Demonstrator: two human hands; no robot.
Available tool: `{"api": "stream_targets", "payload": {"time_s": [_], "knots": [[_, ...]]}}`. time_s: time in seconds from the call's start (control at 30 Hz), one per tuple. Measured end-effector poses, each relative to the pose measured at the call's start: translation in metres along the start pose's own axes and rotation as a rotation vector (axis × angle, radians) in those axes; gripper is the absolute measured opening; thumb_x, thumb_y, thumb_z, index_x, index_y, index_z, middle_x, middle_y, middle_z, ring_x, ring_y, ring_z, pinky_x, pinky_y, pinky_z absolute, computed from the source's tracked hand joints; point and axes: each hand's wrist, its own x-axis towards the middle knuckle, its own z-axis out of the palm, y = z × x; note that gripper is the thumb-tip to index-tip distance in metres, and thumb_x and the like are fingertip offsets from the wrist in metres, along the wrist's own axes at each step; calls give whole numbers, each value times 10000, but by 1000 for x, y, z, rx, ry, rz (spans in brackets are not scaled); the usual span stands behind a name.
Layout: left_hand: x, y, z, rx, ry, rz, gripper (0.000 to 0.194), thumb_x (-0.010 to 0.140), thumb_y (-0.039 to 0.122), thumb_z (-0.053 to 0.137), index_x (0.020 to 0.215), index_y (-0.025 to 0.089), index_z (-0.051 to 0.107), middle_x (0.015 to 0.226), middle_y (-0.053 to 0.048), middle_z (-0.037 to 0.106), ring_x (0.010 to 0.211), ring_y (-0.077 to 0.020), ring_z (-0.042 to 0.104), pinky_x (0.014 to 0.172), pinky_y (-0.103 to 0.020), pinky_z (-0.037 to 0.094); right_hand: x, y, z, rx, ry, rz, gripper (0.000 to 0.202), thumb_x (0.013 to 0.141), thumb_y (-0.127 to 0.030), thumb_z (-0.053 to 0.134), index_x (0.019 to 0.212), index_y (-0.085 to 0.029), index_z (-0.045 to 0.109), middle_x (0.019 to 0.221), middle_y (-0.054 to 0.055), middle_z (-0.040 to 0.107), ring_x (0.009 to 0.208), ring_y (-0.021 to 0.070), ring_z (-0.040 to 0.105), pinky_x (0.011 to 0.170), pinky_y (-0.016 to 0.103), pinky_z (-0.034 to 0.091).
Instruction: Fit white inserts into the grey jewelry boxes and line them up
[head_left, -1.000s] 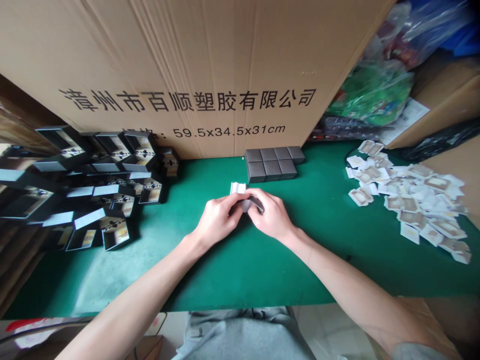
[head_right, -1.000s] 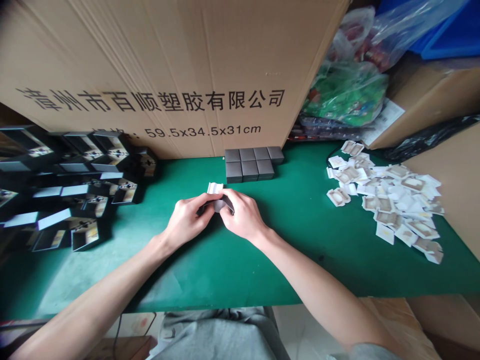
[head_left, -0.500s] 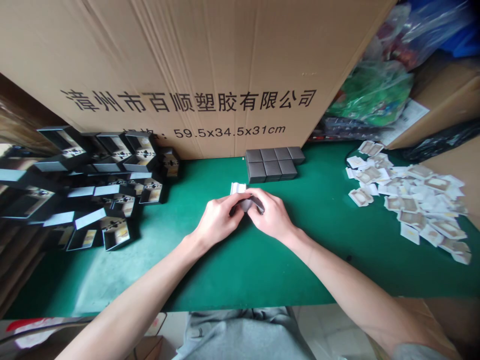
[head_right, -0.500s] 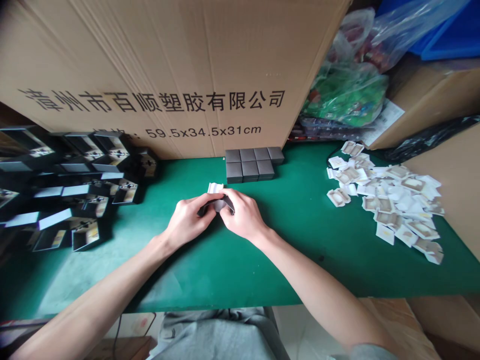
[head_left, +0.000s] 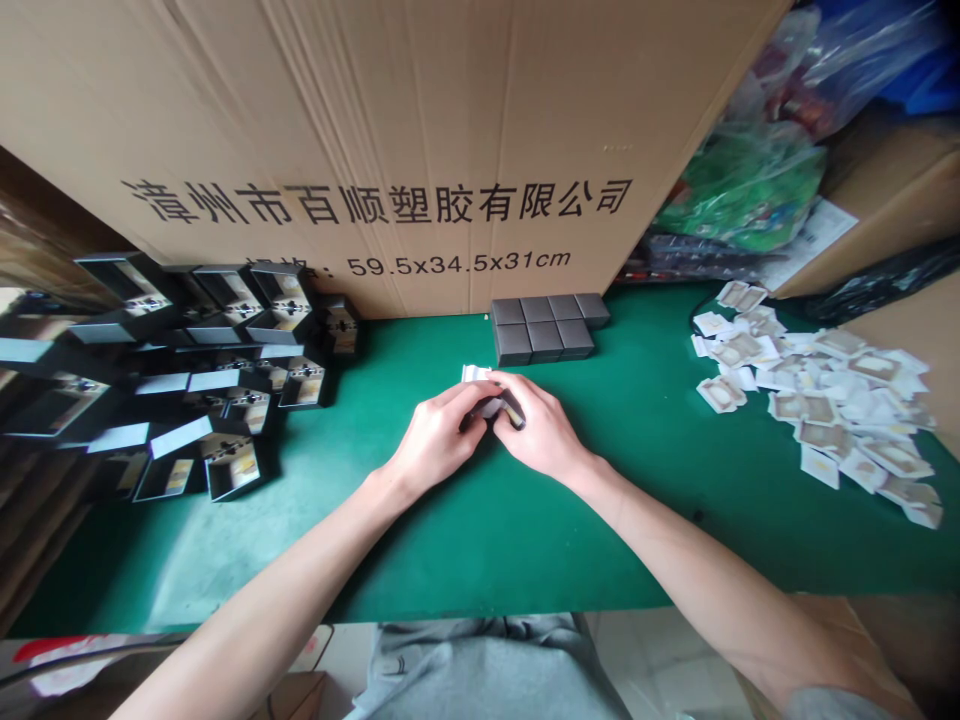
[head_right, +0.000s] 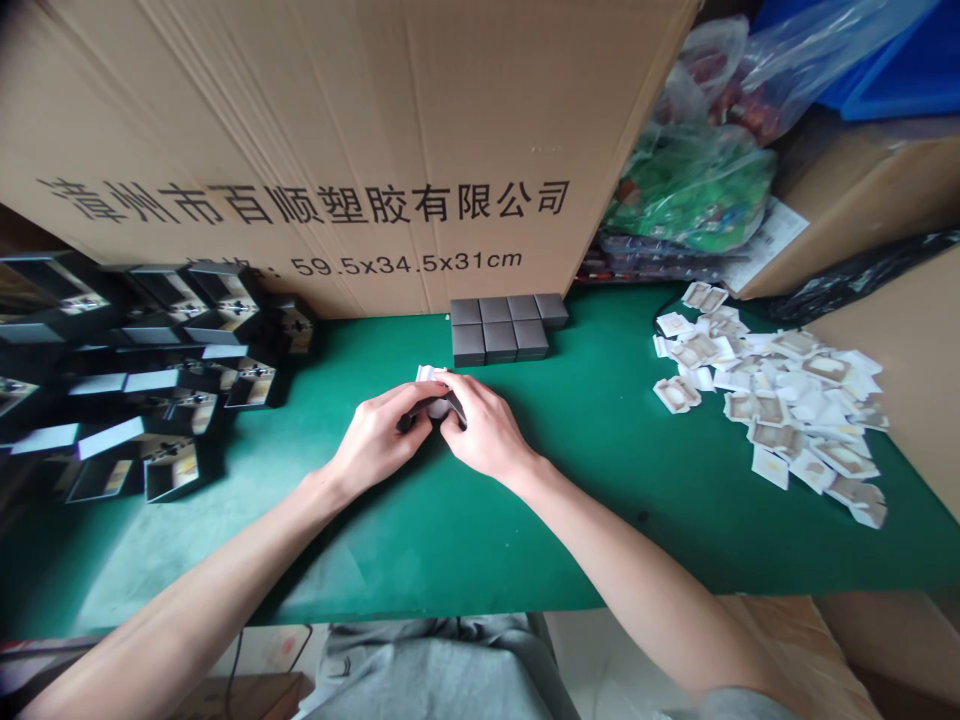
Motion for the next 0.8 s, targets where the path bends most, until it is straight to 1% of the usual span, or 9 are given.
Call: {"api": "stream_targets", "payload": {"time_s": [0.1, 0.2, 0.47, 0.63, 0.8], "knots": [[-1, -1, 1, -10, 1, -6, 377, 890, 55, 506, 1217, 194, 632, 1181, -59, 725, 990, -143, 707, 866, -229, 548, 0, 0, 0, 6, 3, -5, 509, 830, -82, 526, 1317, -231, 554, 1328, 74, 664, 1206, 233, 655, 1062, 406, 546], [-2, -1, 2, -15, 3, -17, 383, 896, 54, 499, 1224, 198, 633, 1187, -54, 728, 988, -143, 711, 878, -237, 552, 0, 0, 0, 9, 11, -12, 511, 832, -81, 527, 1316, -244, 555, 1319, 66, 668, 1199, 227, 658, 1064, 403, 544], [1, 2, 0, -6, 7, -3, 388, 872, 46, 513, 1209, 197, 631, 1179, -62, 726, 973, -147, 708, 834, -235, 555, 0, 2, 1, 4, 14, -4, 519, 828, -74, 525, 1314, -254, 557, 1292, 56, 680, 1183, 231, 664, 1045, 408, 557], [2, 3, -1, -6, 3, -3, 409, 849, 29, 516, 1205, 194, 632, 1157, -57, 729, 930, -141, 702, 805, -230, 547, 1, 2, 2, 4, 14, 6, 499, 830, -70, 518, 1296, -242, 567, 1278, 63, 685, 1169, 228, 671, 1039, 404, 560], [0, 1, 0, -7, 13, -12, 372, 867, 62, 529, 1196, 197, 639, 1130, -50, 738, 860, -127, 698, 768, -217, 542, 0, 2, 1, -8, 23, 3, 495, 833, -99, 542, 1308, -238, 554, 1302, 71, 680, 1175, 237, 673, 1022, 409, 570]]}}
